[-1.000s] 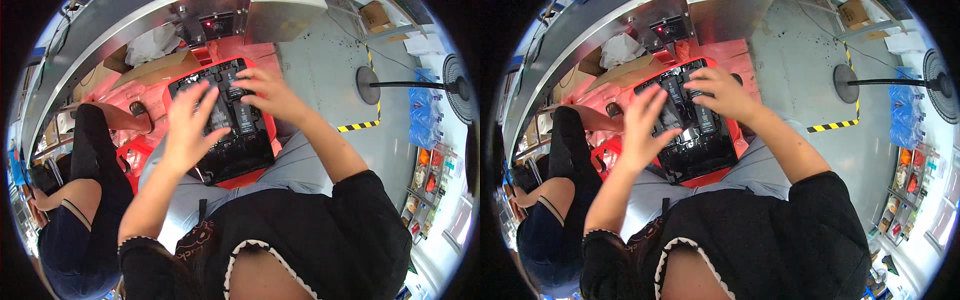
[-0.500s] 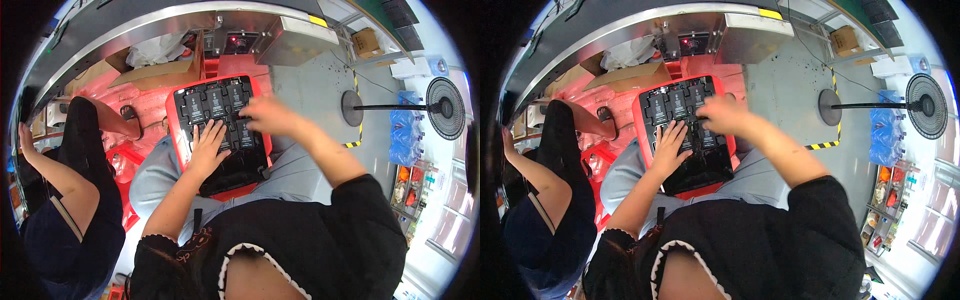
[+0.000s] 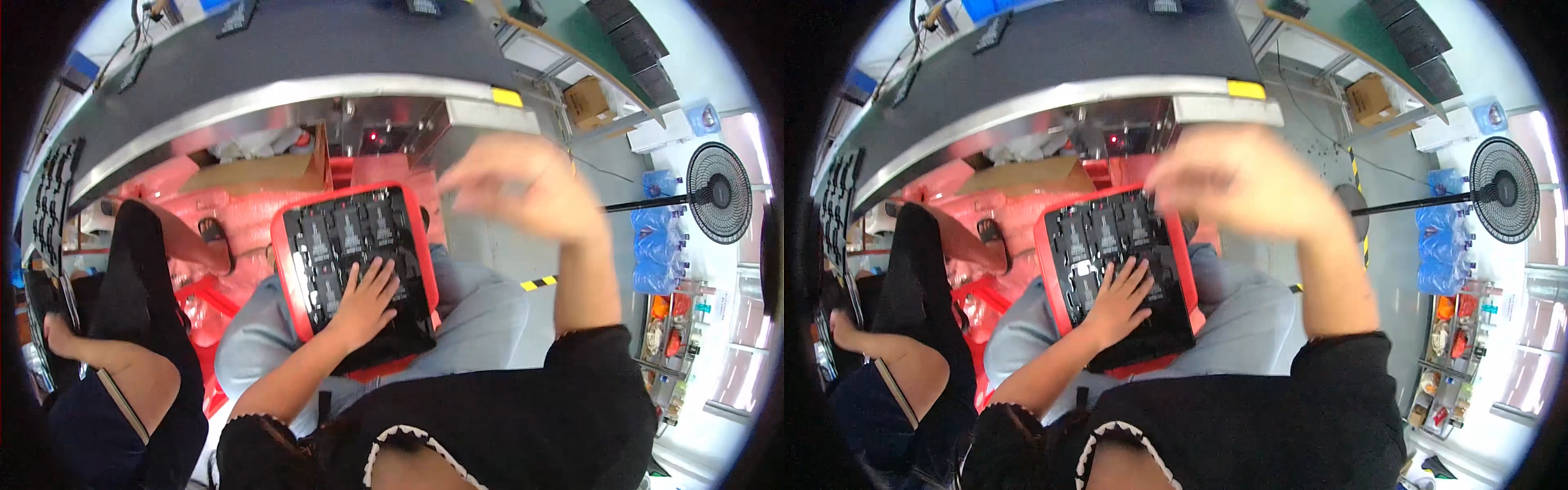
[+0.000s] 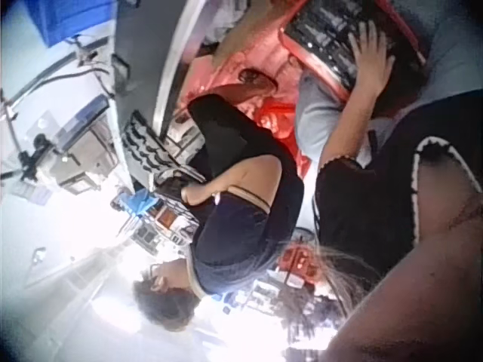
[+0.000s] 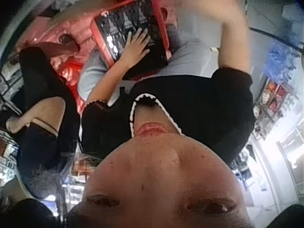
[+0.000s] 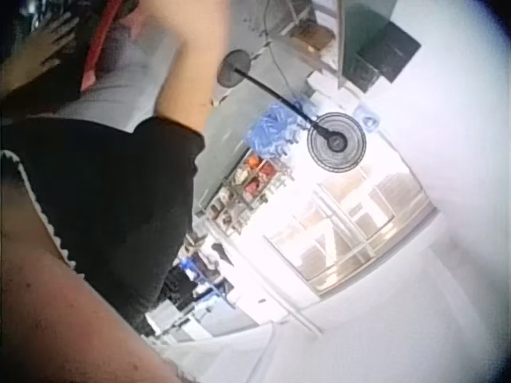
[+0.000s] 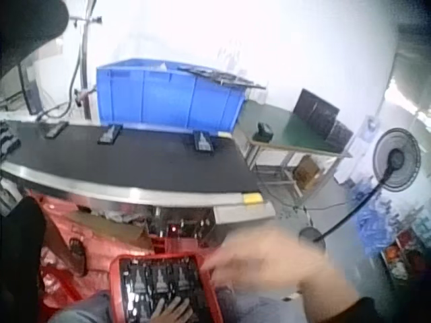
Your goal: The person sits on a red stool and repeatedly picks up small black battery packs from a blue bin on a conveyor belt. They place the batteries into a black plastic tray held on their lap, arranging them in rows. The person continues this process, filling the tray with batteries from the conveyor belt.
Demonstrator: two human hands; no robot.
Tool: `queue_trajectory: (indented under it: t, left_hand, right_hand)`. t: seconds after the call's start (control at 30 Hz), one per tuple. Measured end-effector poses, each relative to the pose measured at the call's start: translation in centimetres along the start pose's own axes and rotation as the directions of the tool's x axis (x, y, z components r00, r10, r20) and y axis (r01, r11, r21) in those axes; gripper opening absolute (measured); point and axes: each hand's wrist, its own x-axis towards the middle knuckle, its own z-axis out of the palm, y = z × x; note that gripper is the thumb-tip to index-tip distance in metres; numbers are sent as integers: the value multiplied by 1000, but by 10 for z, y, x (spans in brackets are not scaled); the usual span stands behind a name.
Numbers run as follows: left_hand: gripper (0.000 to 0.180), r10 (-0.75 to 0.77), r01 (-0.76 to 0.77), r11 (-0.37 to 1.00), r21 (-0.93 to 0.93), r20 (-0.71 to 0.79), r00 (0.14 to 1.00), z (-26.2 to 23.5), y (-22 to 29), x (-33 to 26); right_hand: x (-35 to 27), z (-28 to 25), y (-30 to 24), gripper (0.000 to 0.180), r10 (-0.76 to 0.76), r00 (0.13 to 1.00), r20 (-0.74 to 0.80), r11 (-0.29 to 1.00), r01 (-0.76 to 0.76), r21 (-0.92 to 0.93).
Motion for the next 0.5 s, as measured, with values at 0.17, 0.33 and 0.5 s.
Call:
queue_trajectory:
  t: [0.17,0.33,0.5]
  left_hand:
    - [38,373,-368,921,125,-551,746,-172,11,75]
    - [69,264,60,929,364,-769,583,-333,-87,164]
    - [90,-69,104,987,120,-262,962,-372,-149,266]
  right_hand:
    - [107,-138,88,20,32,678,-734,999,-53,-5]
    - [168,-145,99,100,415,809,-417,811,-536,-232]
    - [156,-198,213,56,365,705,-608,805,-567,-174]
